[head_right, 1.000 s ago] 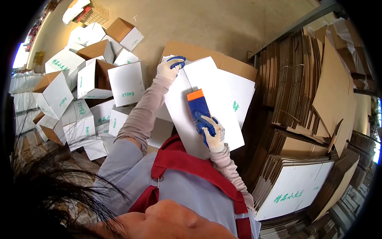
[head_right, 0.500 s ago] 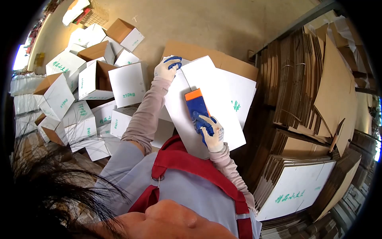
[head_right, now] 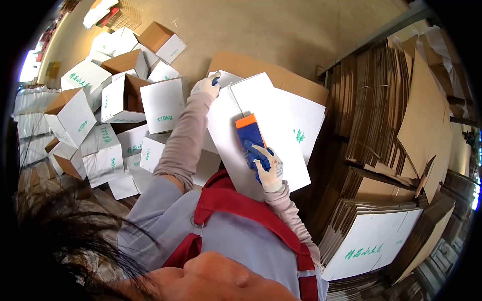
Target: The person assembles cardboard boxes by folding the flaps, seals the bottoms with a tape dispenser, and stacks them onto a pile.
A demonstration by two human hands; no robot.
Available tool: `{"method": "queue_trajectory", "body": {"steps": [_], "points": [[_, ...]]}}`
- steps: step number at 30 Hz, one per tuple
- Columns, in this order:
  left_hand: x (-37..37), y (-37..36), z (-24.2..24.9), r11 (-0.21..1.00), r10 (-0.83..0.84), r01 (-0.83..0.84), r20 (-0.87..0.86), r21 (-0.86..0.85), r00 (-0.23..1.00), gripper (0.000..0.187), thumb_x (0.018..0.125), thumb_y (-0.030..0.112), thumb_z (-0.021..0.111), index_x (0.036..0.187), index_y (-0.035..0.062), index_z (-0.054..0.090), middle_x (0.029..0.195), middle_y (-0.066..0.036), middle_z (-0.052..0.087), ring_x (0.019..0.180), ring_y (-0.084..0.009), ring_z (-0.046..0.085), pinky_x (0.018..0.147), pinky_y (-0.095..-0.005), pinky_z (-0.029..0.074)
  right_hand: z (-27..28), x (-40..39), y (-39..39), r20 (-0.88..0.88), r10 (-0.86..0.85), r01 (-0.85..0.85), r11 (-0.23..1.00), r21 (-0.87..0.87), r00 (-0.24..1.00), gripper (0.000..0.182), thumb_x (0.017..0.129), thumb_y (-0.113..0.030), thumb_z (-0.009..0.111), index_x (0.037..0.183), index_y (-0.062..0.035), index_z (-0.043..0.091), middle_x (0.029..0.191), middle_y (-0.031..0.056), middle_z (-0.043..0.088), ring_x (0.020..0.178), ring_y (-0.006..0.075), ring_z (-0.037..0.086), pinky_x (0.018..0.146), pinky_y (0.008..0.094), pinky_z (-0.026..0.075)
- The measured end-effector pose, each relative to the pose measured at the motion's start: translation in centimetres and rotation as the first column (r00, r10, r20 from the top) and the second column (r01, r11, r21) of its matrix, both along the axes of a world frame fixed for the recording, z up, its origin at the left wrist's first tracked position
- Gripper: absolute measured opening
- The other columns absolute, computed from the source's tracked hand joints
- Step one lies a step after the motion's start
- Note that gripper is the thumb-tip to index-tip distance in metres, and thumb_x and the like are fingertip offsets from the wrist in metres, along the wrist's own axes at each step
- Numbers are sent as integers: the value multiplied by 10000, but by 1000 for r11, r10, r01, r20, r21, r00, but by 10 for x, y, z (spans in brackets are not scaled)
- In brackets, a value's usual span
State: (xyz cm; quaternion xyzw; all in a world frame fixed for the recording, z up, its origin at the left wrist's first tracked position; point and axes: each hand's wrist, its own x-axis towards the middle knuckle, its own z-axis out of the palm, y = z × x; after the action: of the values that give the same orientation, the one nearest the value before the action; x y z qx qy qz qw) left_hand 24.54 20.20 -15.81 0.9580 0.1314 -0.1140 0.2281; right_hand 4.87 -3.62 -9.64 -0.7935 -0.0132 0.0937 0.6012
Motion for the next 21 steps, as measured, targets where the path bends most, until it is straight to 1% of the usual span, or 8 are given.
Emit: {"method": "queue_trajectory", "body": {"steps": [4,6,9,12,15,18,20,21], "points": [[26,33,3,994,-81,92,-183,53,980,366,847,341,526,1168,168,569,1075,-133,619,1010,-320,575,852,-382,467,0,2,-2,86,22,-19,999,-29,996,324,752,-33,534,1064,-31,623,1044,162,631,951,345,578,875,363,441],[23,16,35,996,-59,65,-81,61,995,359,859,376,508,1133,157,584,1099,-144,608,1018,-312,576,858,-387,465,-1,4,-2,18,17,-17,1000,-10,1000,315,766,-62,542,1069,-23,619,1047,163,631,946,349,581,873,368,444],[15,-29,39,970,-217,226,100,-89,971,432,855,452,523,1206,203,554,1022,-139,641,946,-326,607,834,-393,473,3,5,-2,49,13,-13,1000,-3,999,316,773,-83,546,1077,-36,619,1055,147,631,953,344,579,883,362,439],[3,-64,31,904,-408,415,-81,105,909,549,859,585,419,1258,219,505,1132,-160,593,1056,-341,557,920,-401,430,6,6,-1,25,7,-7,1000,-17,1000,317,770,-80,547,1077,-54,622,1057,133,630,961,334,573,885,361,435],[21,-63,20,939,-307,335,-253,75,917,638,852,658,310,1306,233,452,1245,-173,516,1157,-352,481,999,-400,363,8,-3,-4,8,10,-10,1000,7,1000,323,758,-59,564,1076,-69,620,1052,118,626,955,326,566,866,363,438],[36,-54,-8,935,-311,322,-96,149,946,672,848,675,279,1321,225,440,1298,-157,474,1196,-341,447,1015,-392,342,4,-18,-13,70,-4,8,998,-56,998,315,753,-46,574,1064,-62,618,1052,120,626,951,326,565,858,365,442],[39,-50,-14,935,-312,327,-119,135,942,675,848,675,283,1326,223,435,1299,-150,477,1194,-340,451,1010,-395,347,-5,-51,-39,95,43,-52,994,94,995,288,755,-49,579,1040,-51,620,1050,121,631,958,332,568,879,365,435],[43,-49,-18,929,-325,335,-84,161,942,668,861,650,280,1311,186,450,1294,-149,485,1186,-338,461,1001,-406,356,1,-83,-59,-43,57,-53,995,79,997,264,753,-42,580,1013,-47,625,1046,119,637,958,340,574,899,382,425]]}}
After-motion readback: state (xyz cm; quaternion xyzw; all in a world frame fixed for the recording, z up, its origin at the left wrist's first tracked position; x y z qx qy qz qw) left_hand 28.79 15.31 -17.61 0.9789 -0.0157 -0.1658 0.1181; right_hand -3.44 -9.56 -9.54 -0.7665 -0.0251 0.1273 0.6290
